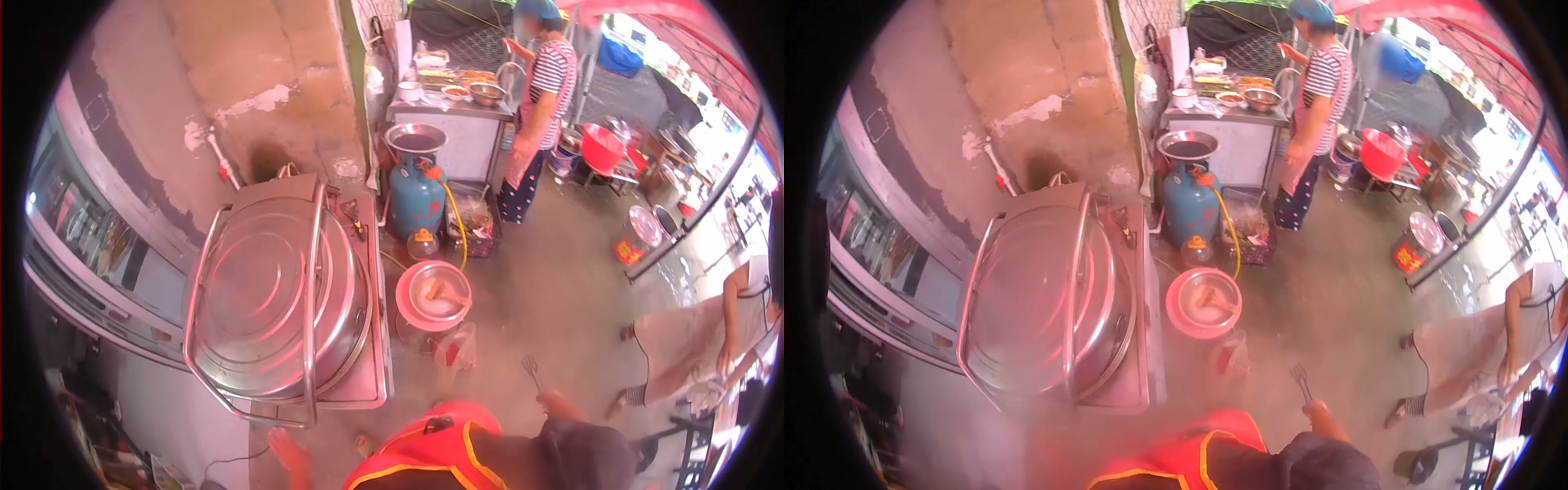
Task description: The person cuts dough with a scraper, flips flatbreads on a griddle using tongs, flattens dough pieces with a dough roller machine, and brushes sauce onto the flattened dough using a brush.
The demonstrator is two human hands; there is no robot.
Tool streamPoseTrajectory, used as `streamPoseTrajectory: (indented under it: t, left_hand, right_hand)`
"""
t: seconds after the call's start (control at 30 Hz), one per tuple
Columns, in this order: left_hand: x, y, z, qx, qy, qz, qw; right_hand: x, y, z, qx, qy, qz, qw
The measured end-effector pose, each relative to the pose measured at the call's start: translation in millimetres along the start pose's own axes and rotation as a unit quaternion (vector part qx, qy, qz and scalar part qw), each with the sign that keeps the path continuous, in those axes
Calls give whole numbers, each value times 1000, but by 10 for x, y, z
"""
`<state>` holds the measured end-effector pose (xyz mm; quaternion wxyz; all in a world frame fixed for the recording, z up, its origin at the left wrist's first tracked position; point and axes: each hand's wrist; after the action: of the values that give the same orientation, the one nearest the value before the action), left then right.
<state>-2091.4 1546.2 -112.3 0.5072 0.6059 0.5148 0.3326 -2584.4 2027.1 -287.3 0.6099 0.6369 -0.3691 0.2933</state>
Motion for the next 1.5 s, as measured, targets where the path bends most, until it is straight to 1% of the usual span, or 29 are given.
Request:
streamPoseTrajectory:
  t: [0.03, 0.13, 0.2, 0.23, 0.3, 0.33, 0.37, 0.4, 0.43, 0.53, 0.57, 0.63, 0.73, 0.77, 0.83, 0.87, 0.9, 0.93, 1.0, 1.03, 1.07, 1.17, 1.2, 1.23, 1.27, 1.37, 1.4, 1.47, 1.5]
  left_hand:
    - [-18, -18, 109, 4, -18, 13, 1000]
    - [-155, -46, 391, 32, -83, 37, 995]
    - [-288, -69, 578, 58, -138, 58, 987]
    - [-385, -44, 645, 67, -170, 74, 980]
    - [-637, 284, 494, 59, -255, 141, 955]
    - [-749, 539, 383, 44, -294, 181, 937]
    - [-811, 768, 311, 27, -324, 219, 920]
    - [-824, 951, 271, 9, -346, 254, 903]
    - [-825, 1045, 255, -9, -363, 288, 886]
    - [-781, 1026, 235, -53, -366, 205, 906]
    - [-871, 749, 374, -53, -381, 210, 899]
    - [-1228, -71, 796, -57, -410, 219, 884]
    - [-1407, -442, 866, -176, -361, 275, 874]
    - [-1455, -464, 864, -184, -381, 278, 862]
    - [-1508, -400, 837, -204, -411, 284, 842]
    - [-1566, -319, 799, -189, -412, 329, 828]
    - [-1579, -173, 720, -174, -405, 374, 816]
    - [-1443, 271, 536, -140, -392, 369, 831]
    - [-1550, 650, 319, -153, -344, 449, 811]
    - [-1714, 565, 477, -146, -425, 413, 792]
    - [-1841, 660, 549, -134, -400, 420, 803]
    - [-1849, 2169, -339, -201, -383, 379, 818]
    - [-2005, 2419, -350, -137, -445, 316, 827]
    - [-2109, 2718, -500, -125, -451, 262, 844]
    - [-2117, 3102, -808, -171, -442, 196, 859]
    - [-2482, 3670, -1313, -133, -423, 10, 896]
    - [-2736, 3750, -1376, -136, -438, -79, 885]
    - [-3059, 3971, -1715, -148, -412, -183, 880]
    - [-3382, 4001, -1792, -128, -434, -272, 849]
  right_hand:
    - [109, -263, -37, -9, -14, 42, 999]
    - [539, -896, 278, 129, 116, -37, 984]
    - [1656, -938, 803, -8, 98, -112, 989]
    - [1476, -1182, 825, 257, 236, -115, 930]
    - [1790, -1303, 1037, 122, 288, -155, 937]
    - [2143, -1265, 1174, -29, 226, -142, 963]
    - [2445, -1266, 1264, -173, 164, -127, 963]
    - [2714, -1286, 1280, -200, 160, -130, 958]
    - [2948, -1294, 1292, -222, 160, -132, 953]
    - [3213, -1543, 1142, -231, 131, -162, 950]
    - [3253, -1635, 1058, -225, 118, -175, 951]
    - [3335, -1828, 843, -266, 57, -135, 953]
    - [3055, -2335, 355, -290, 32, -72, 954]
    - [2916, -2467, 266, -289, 36, -49, 955]
    - [3020, -2528, 222, -325, -3, -46, 944]
    - [3032, -2524, 231, -336, -17, -41, 941]
    - [2800, -2618, 169, -346, -5, -45, 937]
    - [2537, -2765, 103, -350, 10, -41, 936]
    - [2274, -2827, 213, -374, 18, -38, 926]
    - [2359, -2709, 309, -396, 6, -41, 917]
    - [2399, -2578, 420, -416, -6, -43, 908]
    - [2325, -2396, 747, -467, 97, -35, 878]
    - [2385, -2246, 962, -500, 120, -29, 857]
    - [2488, -2036, 1179, -508, 139, -21, 850]
    - [2625, -1798, 1412, -518, 158, -16, 841]
    - [3043, -1202, 2030, -494, 283, -59, 820]
    - [3182, -1012, 2226, -486, 322, -42, 811]
    - [3487, -697, 2568, -471, 392, -8, 790]
    - [3635, -555, 2753, -461, 414, 29, 785]
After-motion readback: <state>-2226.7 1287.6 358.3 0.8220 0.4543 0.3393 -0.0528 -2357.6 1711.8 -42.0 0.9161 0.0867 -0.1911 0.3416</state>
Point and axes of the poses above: each hand's wrist, its own x-axis away from the middle knuckle, its own y-axis out of the back of the hand, z = x × y, and after that the axes turned 1 degree about -x, right-handed
